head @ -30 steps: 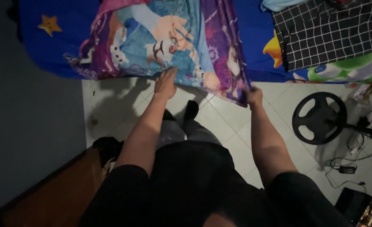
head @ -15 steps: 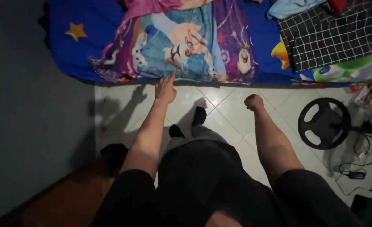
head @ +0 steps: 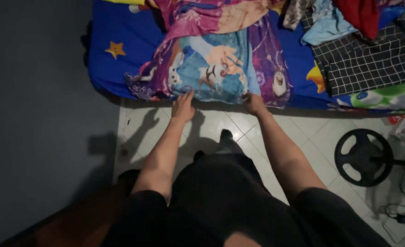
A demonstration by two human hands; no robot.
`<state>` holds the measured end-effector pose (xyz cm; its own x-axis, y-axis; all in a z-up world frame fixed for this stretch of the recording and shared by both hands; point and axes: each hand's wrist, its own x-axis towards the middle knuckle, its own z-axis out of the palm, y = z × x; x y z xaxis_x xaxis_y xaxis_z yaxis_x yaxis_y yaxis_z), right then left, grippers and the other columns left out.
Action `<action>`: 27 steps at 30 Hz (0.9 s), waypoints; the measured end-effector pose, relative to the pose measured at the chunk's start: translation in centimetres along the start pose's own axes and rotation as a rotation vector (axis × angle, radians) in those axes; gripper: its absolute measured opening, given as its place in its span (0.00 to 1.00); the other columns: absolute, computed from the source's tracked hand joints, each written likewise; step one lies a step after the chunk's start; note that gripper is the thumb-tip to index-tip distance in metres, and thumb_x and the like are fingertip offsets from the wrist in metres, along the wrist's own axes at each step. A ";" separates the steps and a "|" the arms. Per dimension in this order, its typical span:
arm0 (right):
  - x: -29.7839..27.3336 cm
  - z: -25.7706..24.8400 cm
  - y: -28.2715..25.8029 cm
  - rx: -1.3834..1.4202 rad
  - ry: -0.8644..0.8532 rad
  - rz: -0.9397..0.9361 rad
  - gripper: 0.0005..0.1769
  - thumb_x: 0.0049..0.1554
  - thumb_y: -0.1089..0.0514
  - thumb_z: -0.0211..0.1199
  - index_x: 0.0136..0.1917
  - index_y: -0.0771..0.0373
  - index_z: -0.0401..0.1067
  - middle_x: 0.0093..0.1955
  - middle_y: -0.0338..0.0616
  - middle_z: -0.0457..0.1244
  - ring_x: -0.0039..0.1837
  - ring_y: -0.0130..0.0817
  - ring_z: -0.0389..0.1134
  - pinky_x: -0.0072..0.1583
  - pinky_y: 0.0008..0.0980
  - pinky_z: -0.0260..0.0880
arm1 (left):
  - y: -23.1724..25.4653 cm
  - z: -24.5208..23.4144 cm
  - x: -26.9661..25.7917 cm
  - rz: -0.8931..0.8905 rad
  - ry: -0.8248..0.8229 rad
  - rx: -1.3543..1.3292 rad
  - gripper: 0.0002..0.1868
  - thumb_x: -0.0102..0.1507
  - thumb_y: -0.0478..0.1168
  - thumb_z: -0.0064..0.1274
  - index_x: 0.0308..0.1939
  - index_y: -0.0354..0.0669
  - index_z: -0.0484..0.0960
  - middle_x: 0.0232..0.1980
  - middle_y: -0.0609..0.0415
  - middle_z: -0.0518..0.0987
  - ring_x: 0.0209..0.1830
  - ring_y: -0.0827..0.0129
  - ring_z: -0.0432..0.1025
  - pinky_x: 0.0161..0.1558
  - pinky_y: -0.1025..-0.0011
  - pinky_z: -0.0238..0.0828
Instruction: Fold a purple and blue patterned blanket on top of a bed.
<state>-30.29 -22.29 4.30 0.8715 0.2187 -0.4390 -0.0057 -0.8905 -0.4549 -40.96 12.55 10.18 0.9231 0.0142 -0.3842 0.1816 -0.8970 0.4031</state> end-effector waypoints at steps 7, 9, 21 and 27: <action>5.9 1.0 -0.6 0.051 -0.109 -0.104 0.22 0.54 0.50 0.62 0.62 0.47 0.76 0.56 0.49 0.72 0.64 0.57 0.69 0.66 0.51 0.67 | -2.1 -0.7 3.8 0.052 0.063 0.011 0.41 0.64 0.41 0.50 0.81 0.54 0.55 0.77 0.51 0.64 0.77 0.52 0.57 0.69 0.45 0.61; 8.4 1.1 0.6 0.042 -0.109 -0.077 0.21 0.54 0.50 0.62 0.61 0.44 0.76 0.55 0.44 0.72 0.63 0.52 0.70 0.66 0.49 0.68 | -2.4 -1.5 5.1 0.055 0.092 0.015 0.40 0.64 0.42 0.49 0.81 0.54 0.56 0.77 0.51 0.64 0.76 0.50 0.57 0.69 0.45 0.61; 25.2 -12.4 4.0 0.049 -0.027 -0.102 0.21 0.53 0.49 0.64 0.60 0.51 0.79 0.53 0.51 0.72 0.61 0.58 0.71 0.61 0.53 0.68 | 1.6 -10.9 22.4 -0.093 0.123 0.045 0.38 0.65 0.43 0.49 0.80 0.57 0.57 0.78 0.54 0.64 0.78 0.53 0.55 0.69 0.46 0.59; 34.7 -16.9 6.4 -0.010 -0.022 -0.065 0.21 0.55 0.44 0.62 0.59 0.49 0.79 0.56 0.48 0.72 0.63 0.57 0.70 0.63 0.52 0.69 | 3.8 -12.0 30.3 -0.156 0.140 0.018 0.34 0.64 0.45 0.51 0.76 0.55 0.65 0.76 0.55 0.66 0.77 0.55 0.57 0.69 0.48 0.59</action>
